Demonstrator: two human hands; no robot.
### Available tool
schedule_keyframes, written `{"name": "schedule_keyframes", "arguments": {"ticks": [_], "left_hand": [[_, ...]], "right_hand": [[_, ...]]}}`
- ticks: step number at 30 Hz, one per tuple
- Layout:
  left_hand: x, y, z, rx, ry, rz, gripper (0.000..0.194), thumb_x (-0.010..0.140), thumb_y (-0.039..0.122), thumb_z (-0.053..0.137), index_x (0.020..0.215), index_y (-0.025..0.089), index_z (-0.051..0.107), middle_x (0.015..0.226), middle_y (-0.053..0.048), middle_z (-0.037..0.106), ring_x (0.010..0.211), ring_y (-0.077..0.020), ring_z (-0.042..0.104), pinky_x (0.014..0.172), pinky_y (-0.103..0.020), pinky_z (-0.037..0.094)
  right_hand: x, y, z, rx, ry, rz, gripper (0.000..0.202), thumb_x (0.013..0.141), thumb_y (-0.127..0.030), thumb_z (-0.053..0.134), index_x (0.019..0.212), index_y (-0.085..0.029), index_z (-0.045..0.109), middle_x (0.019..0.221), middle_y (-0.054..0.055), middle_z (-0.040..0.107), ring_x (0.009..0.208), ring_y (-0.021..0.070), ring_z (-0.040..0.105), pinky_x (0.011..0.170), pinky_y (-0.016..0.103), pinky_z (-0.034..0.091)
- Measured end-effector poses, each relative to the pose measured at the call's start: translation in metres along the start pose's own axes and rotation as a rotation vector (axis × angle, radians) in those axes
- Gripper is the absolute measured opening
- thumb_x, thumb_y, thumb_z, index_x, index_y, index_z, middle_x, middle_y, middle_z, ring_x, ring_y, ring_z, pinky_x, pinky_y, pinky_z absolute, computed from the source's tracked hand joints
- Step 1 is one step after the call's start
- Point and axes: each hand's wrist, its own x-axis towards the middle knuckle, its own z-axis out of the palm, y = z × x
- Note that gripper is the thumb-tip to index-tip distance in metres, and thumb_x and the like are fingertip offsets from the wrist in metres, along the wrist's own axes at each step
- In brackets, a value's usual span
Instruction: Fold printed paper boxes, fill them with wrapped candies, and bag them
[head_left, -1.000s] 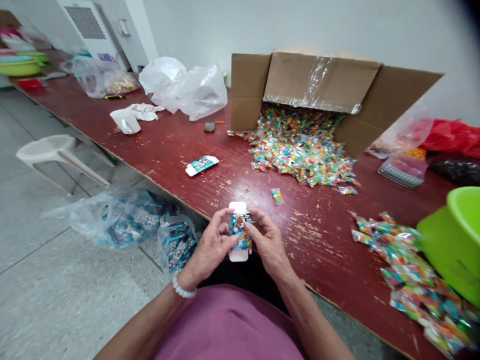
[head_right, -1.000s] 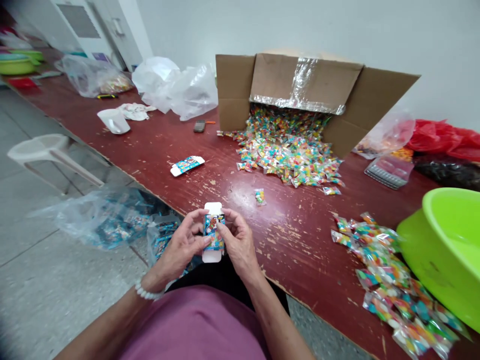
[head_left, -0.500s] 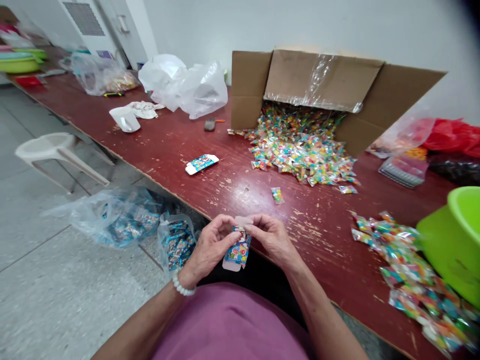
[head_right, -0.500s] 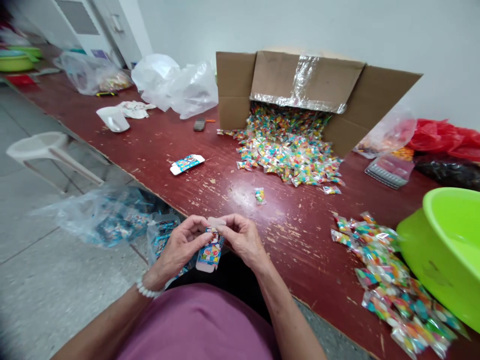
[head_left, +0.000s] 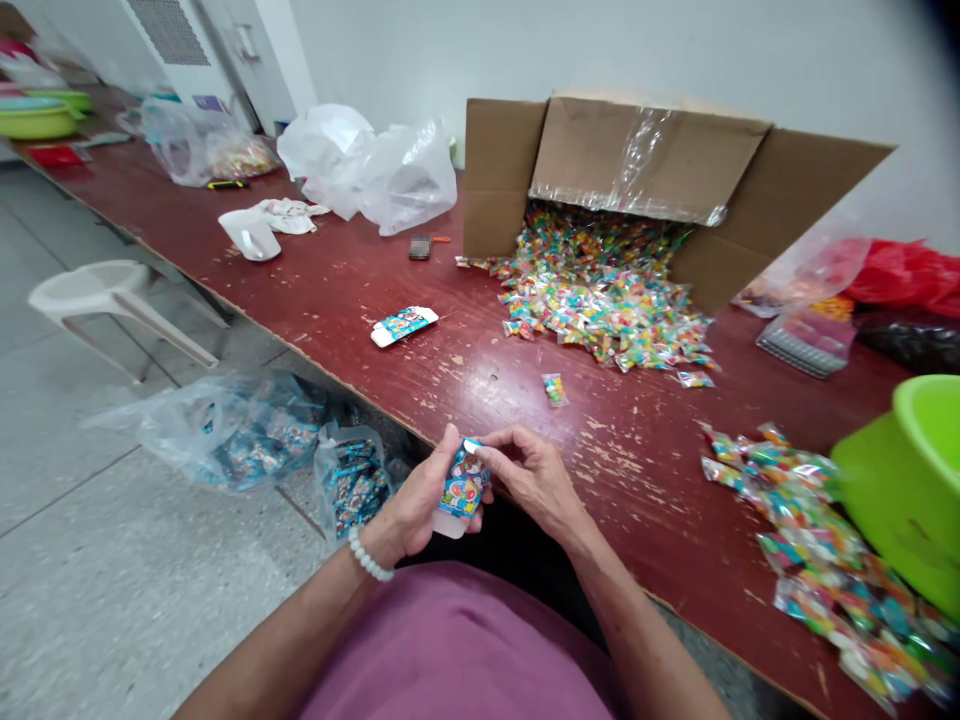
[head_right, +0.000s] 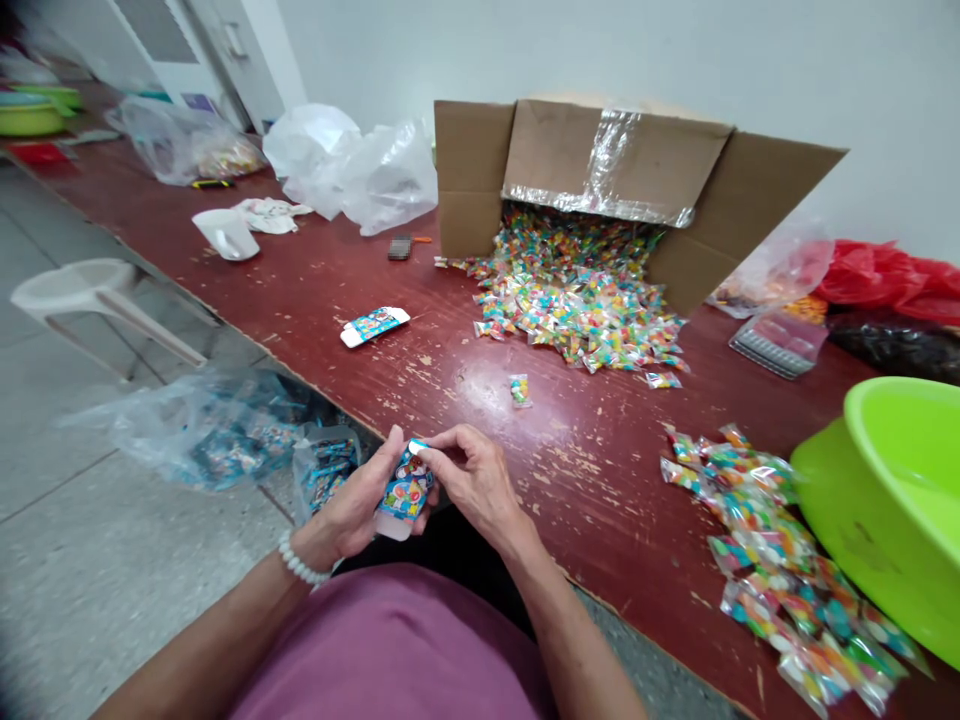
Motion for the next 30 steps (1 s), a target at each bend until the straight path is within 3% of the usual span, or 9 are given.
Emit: {"name": "schedule_keyframes", "arguments": {"ticks": [6,10,14,17,19,22,24,27,30], "left_hand": [[0.001,0.000,0.001,0.188,0.015,0.100,0.078,0.082,0.086,0.035,0.089,0.013,0.064,0.064,-0.006,0.066,0.041,-0.0118,0.057,0.038,-0.020,0.044],[0.000,-0.001,0.002,0.175,0.043,0.102,0.075,0.080,0.085,0.042,0.084,0.013,0.064,0.062,-0.005,0.065,0.042,-0.0118,0.057,0.040,-0.020,0.046],[0.003,-0.002,0.002,0.055,0.037,0.027,0.072,0.082,0.083,0.042,0.076,0.014,0.060,0.059,-0.004,0.061,0.040,-0.0123,0.055,0.037,-0.022,0.045],[0.004,-0.006,0.003,-0.030,0.006,0.006,0.062,0.084,0.076,0.049,0.085,0.015,0.060,0.062,-0.002,0.061,0.040,-0.0132,0.056,0.037,-0.023,0.045],[0.003,-0.008,0.004,-0.047,-0.019,0.058,0.045,0.084,0.058,0.064,0.105,0.019,0.059,0.068,0.000,0.065,0.045,-0.0139,0.059,0.041,-0.024,0.048],[0.000,-0.008,0.005,-0.055,-0.062,0.154,0.049,0.084,0.037,0.071,0.126,0.024,0.050,0.082,-0.001,0.070,0.064,-0.0149,0.068,0.060,-0.026,0.056],[-0.003,-0.006,0.004,-0.030,-0.066,0.206,0.047,0.088,0.037,0.068,0.128,0.021,0.049,0.092,-0.005,0.072,0.077,-0.0151,0.068,0.070,-0.026,0.056],[-0.006,-0.004,0.001,0.060,-0.052,0.242,0.045,0.090,0.040,0.068,0.127,0.020,0.050,0.107,-0.009,0.072,0.083,-0.0148,0.065,0.068,-0.025,0.054],[-0.005,-0.003,-0.003,0.120,-0.042,0.277,0.045,0.086,0.038,0.073,0.121,0.019,0.053,0.115,-0.011,0.070,0.085,-0.0148,0.063,0.068,-0.025,0.054]], "right_hand": [[0.008,0.004,-0.001,0.066,-0.032,0.103,0.031,0.081,-0.047,0.074,0.085,-0.017,0.073,0.066,0.001,0.071,0.052,0.0140,0.061,0.050,0.026,0.048],[0.005,0.004,-0.001,0.144,-0.064,0.114,0.031,0.081,-0.047,0.075,0.087,-0.017,0.072,0.065,0.001,0.070,0.049,0.0147,0.062,0.049,0.027,0.050],[-0.003,0.001,0.000,0.073,-0.157,-0.014,0.027,0.093,-0.045,0.061,0.100,-0.022,0.074,0.091,0.005,0.073,0.066,0.0157,0.067,0.063,0.031,0.054],[-0.005,0.007,0.001,-0.176,-0.037,-0.208,0.019,0.093,-0.036,0.062,0.101,-0.026,0.076,0.101,0.006,0.072,0.089,0.0186,0.067,0.081,0.033,0.053],[-0.002,0.012,-0.001,-0.213,-0.034,-0.231,0.017,0.091,-0.035,0.064,0.097,-0.026,0.076,0.100,0.005,0.072,0.090,0.0185,0.066,0.082,0.033,0.053],[0.010,0.019,-0.014,-0.130,0.034,-0.109,0.024,0.088,-0.044,0.065,0.098,-0.024,0.075,0.098,0.005,0.071,0.076,0.0166,0.064,0.070,0.030,0.052],[0.025,0.024,-0.033,-0.210,0.235,-0.063,0.033,0.087,-0.047,0.064,0.105,-0.021,0.072,0.094,0.006,0.071,0.073,0.0178,0.062,0.070,0.032,0.051],[0.055,0.032,-0.065,-0.637,0.512,-0.055,0.038,0.086,-0.042,0.063,0.112,-0.015,0.069,0.108,0.014,0.067,0.092,0.0256,0.062,0.085,0.041,0.049],[0.076,0.042,-0.087,-0.968,0.551,0.112,0.036,0.084,-0.042,0.066,0.107,-0.015,0.071,0.113,0.020,0.062,0.107,0.0345,0.057,0.090,0.047,0.045]]}}
